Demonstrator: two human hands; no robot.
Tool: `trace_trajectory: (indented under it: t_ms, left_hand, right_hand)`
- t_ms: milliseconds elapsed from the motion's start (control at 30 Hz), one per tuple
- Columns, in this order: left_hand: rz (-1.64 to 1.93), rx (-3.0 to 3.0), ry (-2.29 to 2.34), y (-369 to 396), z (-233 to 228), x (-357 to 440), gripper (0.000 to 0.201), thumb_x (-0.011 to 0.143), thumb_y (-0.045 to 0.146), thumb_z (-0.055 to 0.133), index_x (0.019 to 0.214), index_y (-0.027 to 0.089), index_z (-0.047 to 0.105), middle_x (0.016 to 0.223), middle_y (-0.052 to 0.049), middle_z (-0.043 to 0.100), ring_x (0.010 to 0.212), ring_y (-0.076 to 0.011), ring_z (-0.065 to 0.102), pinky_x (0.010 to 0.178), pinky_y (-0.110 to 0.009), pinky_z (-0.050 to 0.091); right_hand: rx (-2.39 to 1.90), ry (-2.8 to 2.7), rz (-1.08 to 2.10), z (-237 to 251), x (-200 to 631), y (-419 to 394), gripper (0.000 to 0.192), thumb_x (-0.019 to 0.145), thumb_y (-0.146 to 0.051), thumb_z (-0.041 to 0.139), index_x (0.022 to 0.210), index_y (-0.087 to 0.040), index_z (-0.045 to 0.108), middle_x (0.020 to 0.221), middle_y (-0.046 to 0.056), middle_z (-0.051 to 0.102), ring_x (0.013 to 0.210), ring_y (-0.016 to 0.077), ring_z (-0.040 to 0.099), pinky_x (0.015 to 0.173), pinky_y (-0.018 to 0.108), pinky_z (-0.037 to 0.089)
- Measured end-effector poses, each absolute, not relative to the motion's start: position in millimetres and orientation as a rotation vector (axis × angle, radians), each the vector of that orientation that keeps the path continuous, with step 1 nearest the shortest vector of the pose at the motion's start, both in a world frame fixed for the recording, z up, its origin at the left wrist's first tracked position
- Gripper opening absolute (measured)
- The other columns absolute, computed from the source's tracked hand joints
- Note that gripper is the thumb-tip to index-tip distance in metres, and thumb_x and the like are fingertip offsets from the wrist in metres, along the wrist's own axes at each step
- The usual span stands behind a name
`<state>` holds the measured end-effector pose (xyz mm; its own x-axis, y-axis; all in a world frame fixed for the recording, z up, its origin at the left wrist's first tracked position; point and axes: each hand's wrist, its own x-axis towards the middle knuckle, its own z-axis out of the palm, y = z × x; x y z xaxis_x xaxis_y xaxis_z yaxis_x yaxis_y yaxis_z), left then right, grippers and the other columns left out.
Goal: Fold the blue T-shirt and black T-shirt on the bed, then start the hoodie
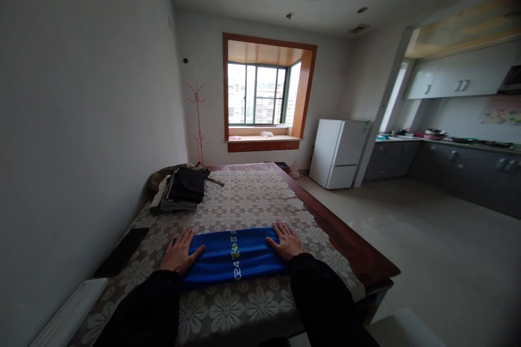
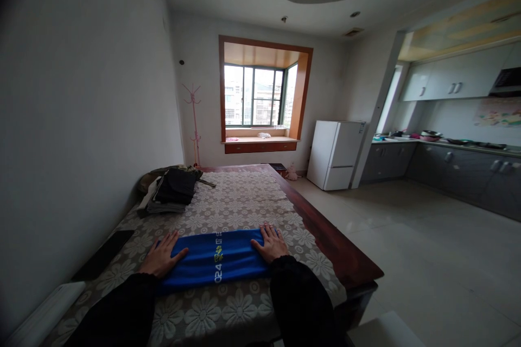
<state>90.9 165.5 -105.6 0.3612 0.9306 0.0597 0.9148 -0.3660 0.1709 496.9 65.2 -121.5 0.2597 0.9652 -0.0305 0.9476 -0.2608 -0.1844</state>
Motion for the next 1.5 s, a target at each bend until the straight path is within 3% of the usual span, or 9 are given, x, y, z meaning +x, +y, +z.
trace_trajectory:
  t_ms: [567, 1233, 1500]
  left_hand:
    - [0.228, 2.510, 1.727, 167.1, -108.4, 91.8, 0.083, 0.097, 0.067, 0.031, 0.162, 0.016, 0.038, 0.169, -0.011, 0.033, 0.158, -0.0302, 0.026, 0.129, -0.053, 0.013]
    - [0.255, 2.475, 1.734, 167.6, -107.8, 90.6, 0.065, 0.100, 0.036, 0.028, 0.162, 0.018, 0.039, 0.167, -0.006, 0.039, 0.157, -0.0253, 0.030, 0.129, -0.052, 0.017]
    - [0.301, 2.475, 1.728, 168.8, -110.6, 89.7, 0.066, 0.101, 0.041, 0.028, 0.161, 0.017, 0.038, 0.166, -0.008, 0.040, 0.157, -0.0254, 0.030, 0.129, -0.052, 0.016]
  right_hand:
    - [-2.388, -1.822, 0.197, -120.9, 495.7, 64.4, 0.083, 0.100, -0.068, 0.027, 0.167, -0.019, 0.022, 0.175, 0.003, 0.010, 0.161, 0.0253, 0.012, 0.129, 0.042, 0.004]
    - [-2.389, -1.802, 0.170, -122.5, 494.8, 64.9, 0.077, 0.101, -0.059, 0.028, 0.166, -0.019, 0.025, 0.174, 0.003, 0.016, 0.161, 0.0240, 0.013, 0.129, 0.043, 0.005]
    - [-2.374, -1.801, 0.172, -123.4, 496.2, 65.0, 0.080, 0.101, -0.065, 0.028, 0.167, -0.020, 0.025, 0.175, 0.003, 0.014, 0.161, 0.0261, 0.013, 0.129, 0.044, 0.007]
